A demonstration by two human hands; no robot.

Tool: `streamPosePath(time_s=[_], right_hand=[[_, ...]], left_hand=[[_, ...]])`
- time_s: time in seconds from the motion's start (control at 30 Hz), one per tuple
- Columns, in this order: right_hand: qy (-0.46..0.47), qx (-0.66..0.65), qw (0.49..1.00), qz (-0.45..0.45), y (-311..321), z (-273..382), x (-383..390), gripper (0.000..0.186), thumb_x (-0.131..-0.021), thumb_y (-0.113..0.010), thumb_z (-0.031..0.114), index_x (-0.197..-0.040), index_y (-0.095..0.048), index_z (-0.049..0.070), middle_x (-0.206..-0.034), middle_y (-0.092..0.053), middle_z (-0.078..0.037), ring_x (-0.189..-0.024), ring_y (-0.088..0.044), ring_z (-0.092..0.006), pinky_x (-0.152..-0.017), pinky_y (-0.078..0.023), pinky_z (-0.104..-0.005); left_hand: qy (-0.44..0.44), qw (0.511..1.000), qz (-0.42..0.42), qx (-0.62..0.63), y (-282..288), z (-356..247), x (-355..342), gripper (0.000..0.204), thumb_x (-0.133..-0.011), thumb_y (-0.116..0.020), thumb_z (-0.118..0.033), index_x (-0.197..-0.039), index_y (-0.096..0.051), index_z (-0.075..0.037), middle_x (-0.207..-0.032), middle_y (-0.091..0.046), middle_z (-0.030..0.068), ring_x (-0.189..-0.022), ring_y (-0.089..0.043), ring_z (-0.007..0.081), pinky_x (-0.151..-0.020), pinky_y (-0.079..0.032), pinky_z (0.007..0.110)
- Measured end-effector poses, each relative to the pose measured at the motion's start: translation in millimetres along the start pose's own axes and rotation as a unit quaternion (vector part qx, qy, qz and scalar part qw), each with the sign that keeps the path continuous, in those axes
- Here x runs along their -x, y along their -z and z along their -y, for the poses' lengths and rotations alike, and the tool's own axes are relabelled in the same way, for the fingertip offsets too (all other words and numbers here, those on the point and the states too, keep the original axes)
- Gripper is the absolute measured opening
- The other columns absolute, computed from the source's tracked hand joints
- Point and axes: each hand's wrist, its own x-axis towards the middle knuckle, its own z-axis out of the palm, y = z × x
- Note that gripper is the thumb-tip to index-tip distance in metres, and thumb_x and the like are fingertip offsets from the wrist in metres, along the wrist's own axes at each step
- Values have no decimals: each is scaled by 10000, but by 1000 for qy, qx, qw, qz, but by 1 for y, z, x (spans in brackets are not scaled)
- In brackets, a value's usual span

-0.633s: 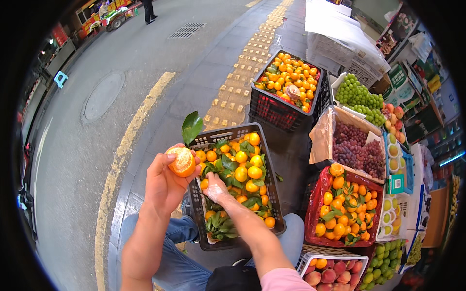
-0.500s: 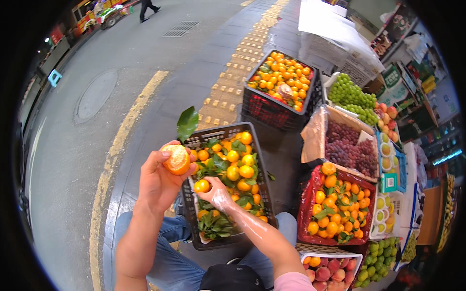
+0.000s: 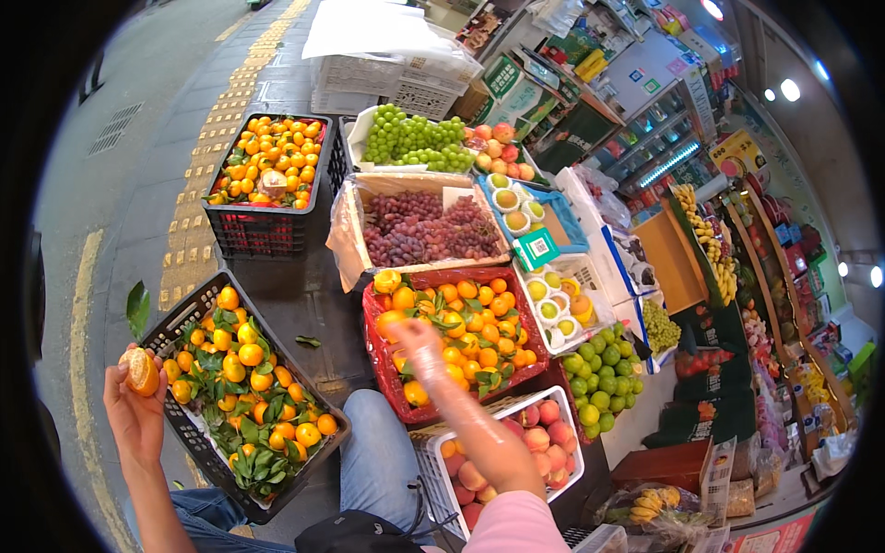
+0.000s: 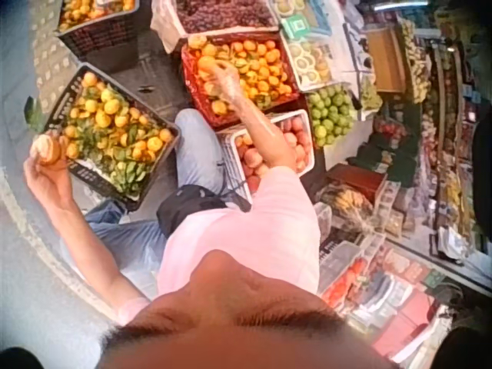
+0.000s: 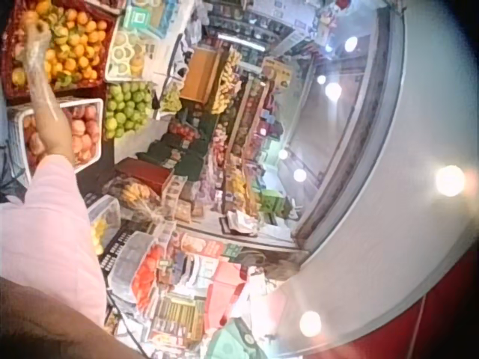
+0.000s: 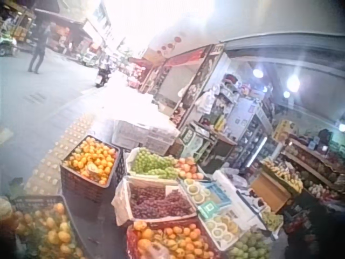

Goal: The person arranges crates of oranges and other fruits at a street-side stall, then picks up and peels an orange by hand. The person continues to handle and reposition oranges within the crates.

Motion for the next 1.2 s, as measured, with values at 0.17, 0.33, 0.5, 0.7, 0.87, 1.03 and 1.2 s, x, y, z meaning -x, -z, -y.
streamPosePath(time_s=[0.17,0.33,0.5,0.7,0.87,1.03,1.2], right_hand=[[-26,169,966,-193,110,-25,-52,509,-872,-760,438,-1043,-682,-35,-805,-670,-65,-588,-623,-136,-516,-479,-269],[-4,383,910,-160,135,-69,-73,554,-857,-761,466,-1049,-710,-51,-786,-710,-103,-583,-644,-206,-562,-505,-331],[148,438,855,-235,97,-24,-68,426,-894,-696,394,-902,-734,-30,-794,-725,-195,-757,-718,-313,-729,-529,-418],[157,212,962,74,-91,26,-38,221,-947,-680,204,-977,-716,-12,-817,-683,-45,-768,-608,-96,-717,-502,-276],[229,334,830,384,-287,-10,24,290,-892,-681,225,-1087,-686,12,-970,-674,-163,-902,-670,-313,-840,-531,-389],[376,346,757,406,-442,-65,41,452,-881,-597,163,-1304,-536,15,-1336,-506,-243,-1252,-496,-413,-1045,-451,-474],[400,508,685,336,-503,-94,4,420,-919,-538,189,-1312,-563,45,-1332,-551,-199,-1289,-503,-367,-1040,-426,-523]], left_hand=[[7,1000,-1,-3,3,2,2,426,-929,-603,-180,-1300,-497,1,-1134,-638,154,-1035,-661,268,-879,-591,353],[1,1000,-1,-2,-3,0,5,421,-919,-612,-185,-1284,-518,0,-1122,-642,149,-1023,-666,264,-870,-591,353],[4,1000,4,3,2,-1,6,411,-903,-623,-213,-1256,-561,-12,-1101,-655,131,-1031,-668,274,-874,-578,392],[0,1000,12,14,6,-10,9,355,-888,-638,-200,-1203,-584,-45,-1094,-661,144,-1022,-667,278,-889,-571,421],[-19,999,-13,22,4,-25,13,412,-876,-603,-181,-1244,-536,-8,-1131,-642,189,-1020,-671,315,-886,-587,425],[-44,997,-20,61,12,-40,19,413,-876,-602,-190,-1243,-536,-13,-1135,-641,186,-1029,-665,315,-891,-591,428],[-55,994,-36,85,22,-51,35,427,-856,-611,-185,-1242,-535,-19,-1140,-622,185,-1023,-662,317,-882,-600,425]])
